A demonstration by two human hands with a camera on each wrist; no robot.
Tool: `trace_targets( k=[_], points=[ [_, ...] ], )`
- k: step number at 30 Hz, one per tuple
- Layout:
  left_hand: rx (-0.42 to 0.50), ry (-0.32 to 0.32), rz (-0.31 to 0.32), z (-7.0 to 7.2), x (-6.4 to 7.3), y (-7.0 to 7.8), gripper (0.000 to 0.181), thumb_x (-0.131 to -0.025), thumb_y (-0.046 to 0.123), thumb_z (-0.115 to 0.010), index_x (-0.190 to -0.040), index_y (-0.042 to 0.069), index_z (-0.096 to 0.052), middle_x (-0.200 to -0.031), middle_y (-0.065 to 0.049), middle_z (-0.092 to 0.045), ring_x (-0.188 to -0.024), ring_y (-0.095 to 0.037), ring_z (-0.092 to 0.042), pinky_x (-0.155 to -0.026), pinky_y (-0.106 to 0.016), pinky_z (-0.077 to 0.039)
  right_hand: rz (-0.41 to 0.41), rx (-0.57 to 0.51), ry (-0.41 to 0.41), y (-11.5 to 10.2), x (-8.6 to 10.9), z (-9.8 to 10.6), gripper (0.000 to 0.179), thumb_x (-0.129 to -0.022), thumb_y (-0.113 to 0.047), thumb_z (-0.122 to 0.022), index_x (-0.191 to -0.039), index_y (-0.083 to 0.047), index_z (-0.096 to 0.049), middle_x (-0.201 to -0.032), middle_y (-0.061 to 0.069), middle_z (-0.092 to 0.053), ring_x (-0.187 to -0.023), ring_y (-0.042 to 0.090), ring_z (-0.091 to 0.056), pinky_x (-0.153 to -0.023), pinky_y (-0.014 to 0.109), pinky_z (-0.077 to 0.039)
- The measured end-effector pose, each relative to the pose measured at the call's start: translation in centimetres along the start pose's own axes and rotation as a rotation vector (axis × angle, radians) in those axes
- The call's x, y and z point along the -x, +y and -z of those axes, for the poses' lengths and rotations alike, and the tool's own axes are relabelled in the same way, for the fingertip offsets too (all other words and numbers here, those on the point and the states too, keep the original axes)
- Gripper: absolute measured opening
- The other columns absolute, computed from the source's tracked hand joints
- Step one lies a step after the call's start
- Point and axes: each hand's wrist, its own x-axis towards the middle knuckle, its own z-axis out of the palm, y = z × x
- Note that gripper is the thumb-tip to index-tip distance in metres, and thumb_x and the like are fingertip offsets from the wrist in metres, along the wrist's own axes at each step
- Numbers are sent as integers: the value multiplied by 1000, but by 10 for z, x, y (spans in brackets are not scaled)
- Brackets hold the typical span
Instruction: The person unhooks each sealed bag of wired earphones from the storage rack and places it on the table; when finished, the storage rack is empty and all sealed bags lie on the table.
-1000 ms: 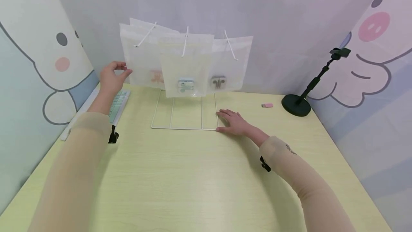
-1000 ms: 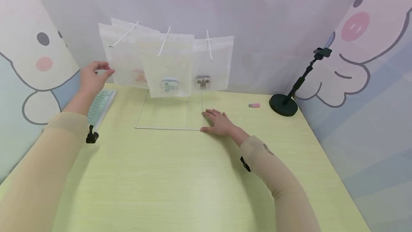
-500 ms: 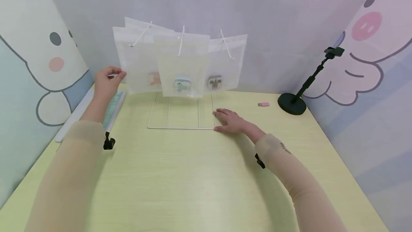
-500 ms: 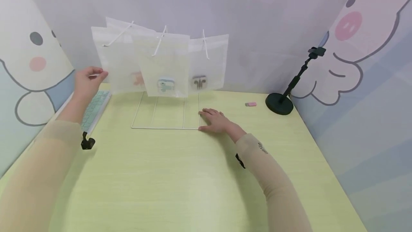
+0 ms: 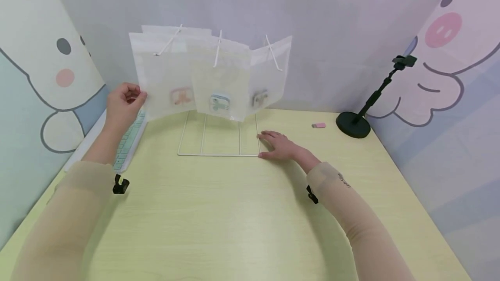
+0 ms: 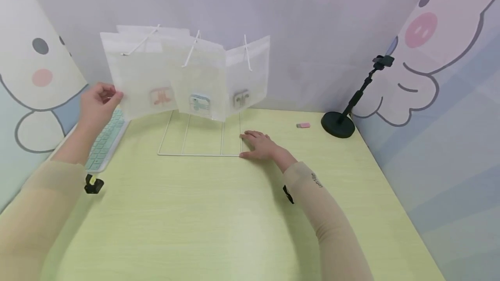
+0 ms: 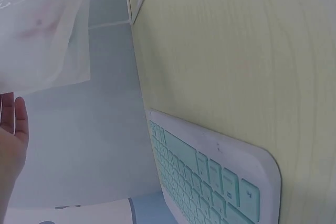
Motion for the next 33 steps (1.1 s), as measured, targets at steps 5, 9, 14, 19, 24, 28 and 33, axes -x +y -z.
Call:
trace_targets(
  k=[5,9,14,19,24,28,33],
  points=[
    [-8,45,-55,-1,9,8,11,-90,17,-64,-99,16,-58,-82,20,-62,-78,4,-56,-70,-8,-43,2,-2,7,0,0,1,76,-87,-52,-59,-148,-16,-32,-155,12,-24,-141,36,-22,-112,59,-15],
    [6,93,-126,-2,16,11,29,-89,16,-63,-116,15,-53,-82,25,-62,-76,3,-57,-71,-10,-43,5,-16,0,-1,-1,3,75,-87,-50,-61,-147,-15,-33,-154,12,-25,-141,36,-22,-112,59,-15],
    [-29,146,-314,-4,22,16,28,-91,9,-57,-119,9,-64,-94,5,-68,-81,5,-54,-73,-9,-42,3,-24,-4,0,-2,3,75,-86,-49,-63,-147,-15,-33,-154,12,-25,-141,36,-22,-112,60,-16],
    [-52,175,-446,-3,27,23,30,-89,-1,-56,-114,9,-69,-105,-20,-68,-79,9,-51,-71,-7,-41,-1,-33,-4,-1,-1,3,76,-86,-49,-63,-147,-15,-33,-154,12,-25,-141,36,-22,-112,58,-15],
    [-26,177,-460,-3,33,34,37,-78,-5,-71,-113,6,-69,-108,-17,-69,-83,9,-52,-69,-8,-39,-6,-29,-1,0,-1,3,76,-86,-50,-63,-147,-16,-33,-154,11,-25,-141,36,-22,-111,60,-16],
    [-82,171,-452,0,37,41,45,-74,-1,-78,-116,9,-68,-112,-14,-68,-93,14,-52,-71,-5,-39,-10,-34,-1,-1,-1,3,76,-86,-50,-63,-147,-16,-33,-155,11,-24,-141,36,-22,-110,63,-15],
    [-52,175,-394,7,39,45,46,-73,-1,-78,-116,11,-69,-111,-9,-70,-80,9,-53,-66,-5,-40,-9,-30,-6,-2,-1,4,76,-86,-49,-63,-147,-16,-33,-155,12,-24,-141,37,-22,-110,62,-16]
  ],
)
